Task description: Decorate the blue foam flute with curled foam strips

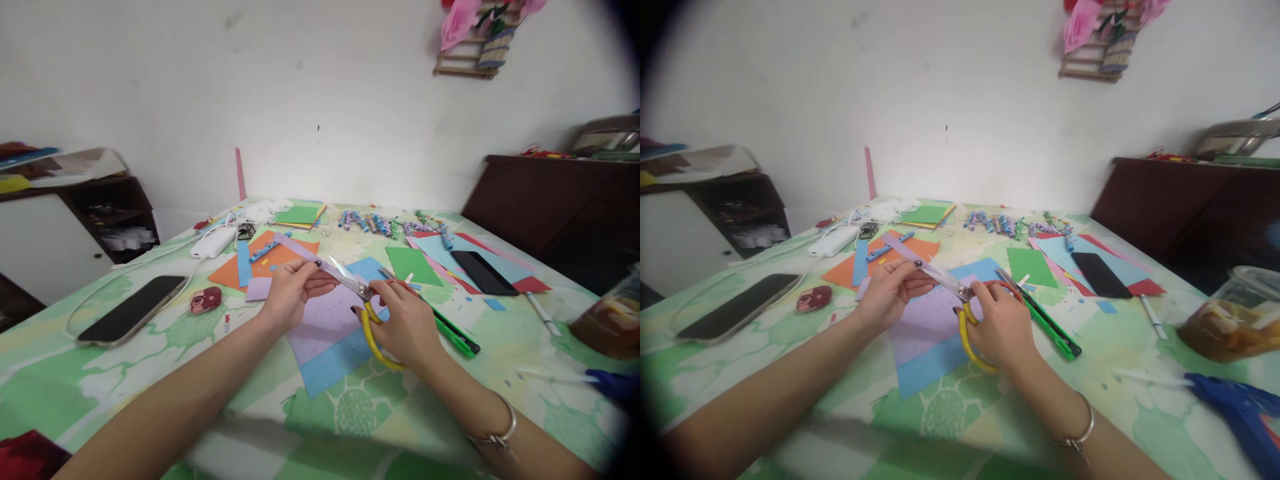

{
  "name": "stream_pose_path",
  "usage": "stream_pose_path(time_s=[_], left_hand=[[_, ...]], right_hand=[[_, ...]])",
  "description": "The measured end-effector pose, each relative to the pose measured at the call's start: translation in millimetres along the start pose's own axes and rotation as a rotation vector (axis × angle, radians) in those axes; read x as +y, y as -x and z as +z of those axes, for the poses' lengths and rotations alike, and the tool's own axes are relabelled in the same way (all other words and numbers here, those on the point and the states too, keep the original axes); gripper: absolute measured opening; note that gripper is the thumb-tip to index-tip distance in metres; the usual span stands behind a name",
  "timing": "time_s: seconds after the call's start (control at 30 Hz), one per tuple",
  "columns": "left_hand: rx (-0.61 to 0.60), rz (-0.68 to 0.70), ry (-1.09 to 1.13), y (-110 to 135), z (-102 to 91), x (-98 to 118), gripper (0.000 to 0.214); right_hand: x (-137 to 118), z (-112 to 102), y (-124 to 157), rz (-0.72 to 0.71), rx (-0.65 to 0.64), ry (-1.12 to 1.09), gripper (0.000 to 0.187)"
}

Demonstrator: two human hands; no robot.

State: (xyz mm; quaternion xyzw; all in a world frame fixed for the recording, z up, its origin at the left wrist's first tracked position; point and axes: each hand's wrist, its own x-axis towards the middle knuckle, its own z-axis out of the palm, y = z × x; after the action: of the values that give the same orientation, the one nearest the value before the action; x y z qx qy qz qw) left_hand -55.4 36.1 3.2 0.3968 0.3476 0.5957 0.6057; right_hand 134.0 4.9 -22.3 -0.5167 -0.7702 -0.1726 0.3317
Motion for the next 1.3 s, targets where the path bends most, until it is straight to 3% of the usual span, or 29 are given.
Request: stream_pose_path(time_s=[0.6,1.3], left_hand=[[-0.026,0.029,-0.014,-1.0,-0.5,-0.4,0.019],[-0.055,0.030,0.001,-0.9,-1.2,0.3,0.015]], right_hand=[[0.3,-1.8,1.0,0.012,-0.045,-0.038,0.031],[2.8,-0.6,1.0,-0.022,-0.008,-0.063,0.026]])
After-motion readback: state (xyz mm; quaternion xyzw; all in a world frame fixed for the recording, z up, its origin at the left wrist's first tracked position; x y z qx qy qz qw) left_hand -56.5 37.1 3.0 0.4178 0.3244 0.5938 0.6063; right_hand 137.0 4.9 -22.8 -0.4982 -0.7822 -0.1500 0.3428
